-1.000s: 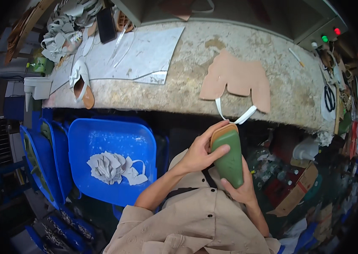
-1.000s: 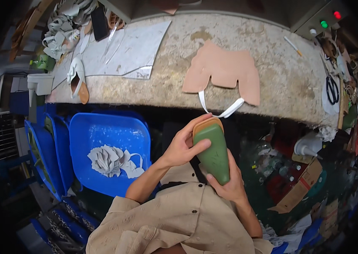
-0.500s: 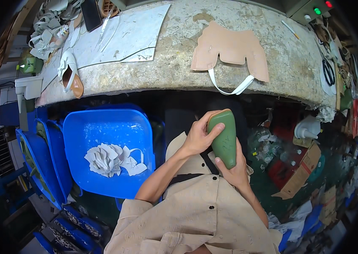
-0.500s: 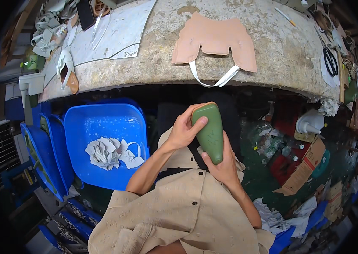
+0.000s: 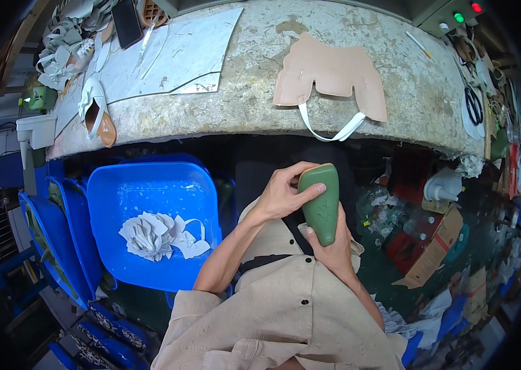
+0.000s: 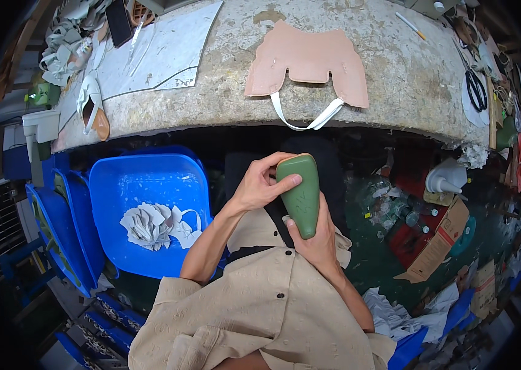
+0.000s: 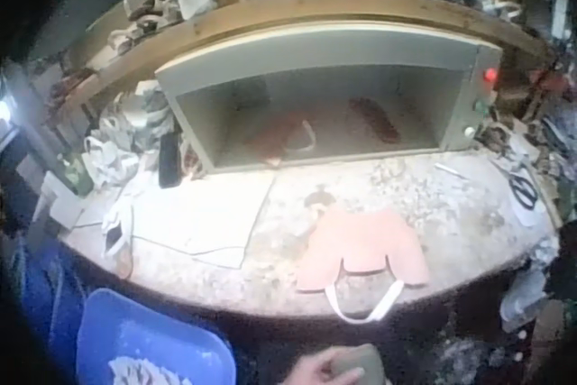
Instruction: The person repeatedly assembles white slipper straps onto green slipper soles by hand. They pick up a strap and a sole, align the strap over the sole, and press the edges to secure it. The person handles multiple slipper units one at a time, placing each finished slipper on the workbench.
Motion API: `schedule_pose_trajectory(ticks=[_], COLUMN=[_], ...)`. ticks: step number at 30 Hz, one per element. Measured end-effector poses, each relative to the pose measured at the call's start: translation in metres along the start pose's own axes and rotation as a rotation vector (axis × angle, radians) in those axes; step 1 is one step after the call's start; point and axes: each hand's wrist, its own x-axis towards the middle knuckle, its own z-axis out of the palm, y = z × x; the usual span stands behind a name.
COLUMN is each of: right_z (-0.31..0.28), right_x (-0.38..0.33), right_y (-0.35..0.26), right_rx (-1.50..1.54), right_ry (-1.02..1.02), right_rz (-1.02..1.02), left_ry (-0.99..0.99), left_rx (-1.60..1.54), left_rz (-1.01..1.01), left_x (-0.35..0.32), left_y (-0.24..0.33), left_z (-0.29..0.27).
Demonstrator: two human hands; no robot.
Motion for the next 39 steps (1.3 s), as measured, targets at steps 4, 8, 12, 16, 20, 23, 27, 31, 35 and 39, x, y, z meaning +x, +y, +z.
schedule_pose_trajectory(ticks=[4,8,12,16,20,23,27,31,35,39], right_z=[0.003,-0.019,-0.064,-0.04,-0.006,-0.014,-0.051,-0.135,-0.167,-0.154], right_x=[-0.001,-0.007,0.032,0.154,0.28,0.312,0.27,0.162,0.094,0.082], right_y=[0.007,-0.024,-0.074,-0.145,-0.17,-0.181,-0.213,-0.229,-0.195,-0.097], right_rx=[0.029,-0.441,-0.373,-0.576,-1.074,-1.209,-1.038,-0.202,0.056,0.189], right_ry=[-0.007,-0.054,0.089,0.244,0.08,0.008,-0.04,-0.108,-0.09,-0.282], right_rz=[-0.005,-0.15,-0.292,-0.61,-0.7,-0.62,-0.669,-0.572,-0.319,0.016], left_ry=[0.025,-0.008,-0.046,-0.099,-0.093,-0.104,-0.066,-0.111,-0.123,-0.183], left_rx=[0.003,-0.026,-0.012,0.06,0.101,0.097,0.052,0.048,0.058,-0.028], left_rz=[0.049,0.068,0.062,0.105,0.115,0.094,0.111,0.051,0.144,0.001], left_x=[0.001,-0.002,0.0,0.006,0.006,0.009,0.006,0.013,0.016,0.025], left_y=[-0.004,-0.005,0.002,0.009,0.015,0.02,0.009,0.007,-0.018,-0.001], left_z=[0.002,0.002,0.006,0.012,0.012,0.013,0.004,0.005,-0.001,0.005])
